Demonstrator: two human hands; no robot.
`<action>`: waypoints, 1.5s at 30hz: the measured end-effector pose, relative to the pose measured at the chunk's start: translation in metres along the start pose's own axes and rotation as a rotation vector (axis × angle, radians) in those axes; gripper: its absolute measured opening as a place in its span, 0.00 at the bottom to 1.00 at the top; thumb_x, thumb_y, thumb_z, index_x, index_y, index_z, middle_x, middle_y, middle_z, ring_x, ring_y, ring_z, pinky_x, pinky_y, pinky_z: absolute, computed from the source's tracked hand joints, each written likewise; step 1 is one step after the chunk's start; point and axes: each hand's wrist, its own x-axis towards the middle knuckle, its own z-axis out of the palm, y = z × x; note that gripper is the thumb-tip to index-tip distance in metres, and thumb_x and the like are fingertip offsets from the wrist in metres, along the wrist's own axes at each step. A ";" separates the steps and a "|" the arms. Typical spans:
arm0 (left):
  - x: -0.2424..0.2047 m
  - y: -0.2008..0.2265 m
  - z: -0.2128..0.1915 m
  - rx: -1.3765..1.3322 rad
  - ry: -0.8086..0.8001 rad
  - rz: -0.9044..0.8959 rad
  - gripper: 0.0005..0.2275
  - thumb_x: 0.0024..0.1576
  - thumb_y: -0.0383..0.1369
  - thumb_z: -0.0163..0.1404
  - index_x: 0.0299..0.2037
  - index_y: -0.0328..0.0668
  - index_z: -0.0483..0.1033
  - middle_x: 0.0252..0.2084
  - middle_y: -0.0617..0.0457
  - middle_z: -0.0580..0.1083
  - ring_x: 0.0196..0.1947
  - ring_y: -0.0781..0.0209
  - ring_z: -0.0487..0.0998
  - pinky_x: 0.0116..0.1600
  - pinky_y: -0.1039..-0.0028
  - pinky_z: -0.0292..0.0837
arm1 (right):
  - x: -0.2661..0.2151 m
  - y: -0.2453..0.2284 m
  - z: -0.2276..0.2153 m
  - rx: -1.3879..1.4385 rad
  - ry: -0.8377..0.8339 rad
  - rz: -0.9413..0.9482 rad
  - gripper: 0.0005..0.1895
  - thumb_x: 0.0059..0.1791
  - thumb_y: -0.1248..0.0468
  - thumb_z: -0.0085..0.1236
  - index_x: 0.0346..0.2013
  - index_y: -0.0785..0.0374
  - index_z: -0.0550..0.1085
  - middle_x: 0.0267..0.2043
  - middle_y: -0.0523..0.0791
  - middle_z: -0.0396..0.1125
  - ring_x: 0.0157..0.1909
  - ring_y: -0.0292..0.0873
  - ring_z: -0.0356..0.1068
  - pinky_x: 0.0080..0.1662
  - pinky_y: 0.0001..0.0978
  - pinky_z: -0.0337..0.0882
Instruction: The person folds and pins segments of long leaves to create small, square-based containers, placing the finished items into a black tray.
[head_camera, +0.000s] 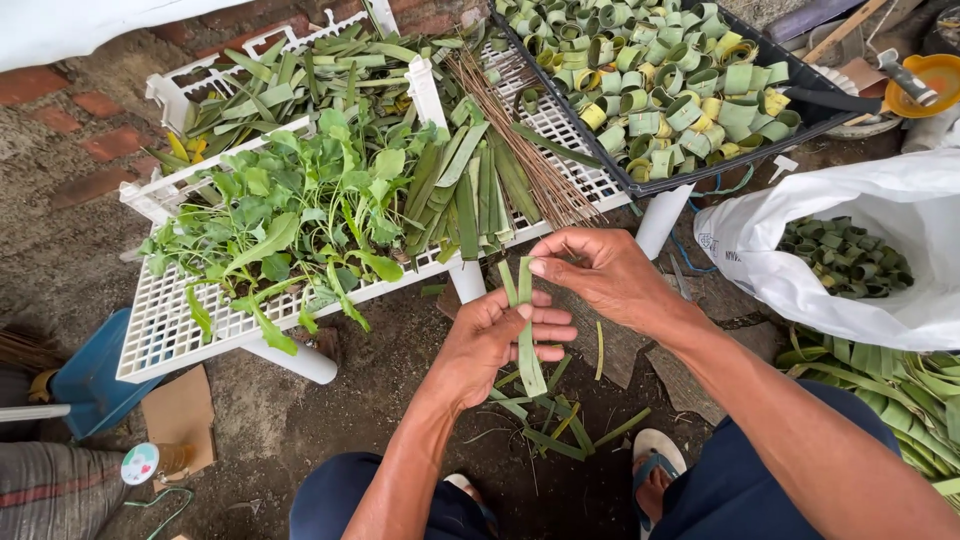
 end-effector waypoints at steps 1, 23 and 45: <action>0.000 -0.005 -0.002 -0.001 0.002 0.002 0.12 0.66 0.24 0.38 0.54 0.20 0.69 0.50 0.22 0.76 0.49 0.36 0.82 0.47 0.54 0.85 | -0.001 0.000 0.000 0.000 -0.002 -0.001 0.09 0.52 0.64 0.61 0.46 0.61 0.81 0.39 0.48 0.77 0.43 0.38 0.68 0.42 0.31 0.67; -0.059 -0.091 -0.052 0.664 0.223 -0.161 0.10 0.66 0.31 0.45 0.40 0.33 0.78 0.25 0.43 0.79 0.21 0.57 0.84 0.31 0.67 0.84 | -0.043 -0.006 -0.006 0.250 0.097 0.051 0.12 0.54 0.63 0.59 0.48 0.68 0.76 0.33 0.49 0.72 0.16 0.28 0.54 0.19 0.20 0.57; -0.016 -0.014 -0.005 0.426 0.021 0.009 0.09 0.62 0.27 0.54 0.39 0.22 0.80 0.24 0.40 0.77 0.17 0.62 0.78 0.23 0.78 0.79 | -0.062 -0.023 0.007 0.136 0.183 -0.058 0.11 0.50 0.67 0.64 0.45 0.70 0.79 0.28 0.49 0.77 0.30 0.31 0.66 0.38 0.24 0.67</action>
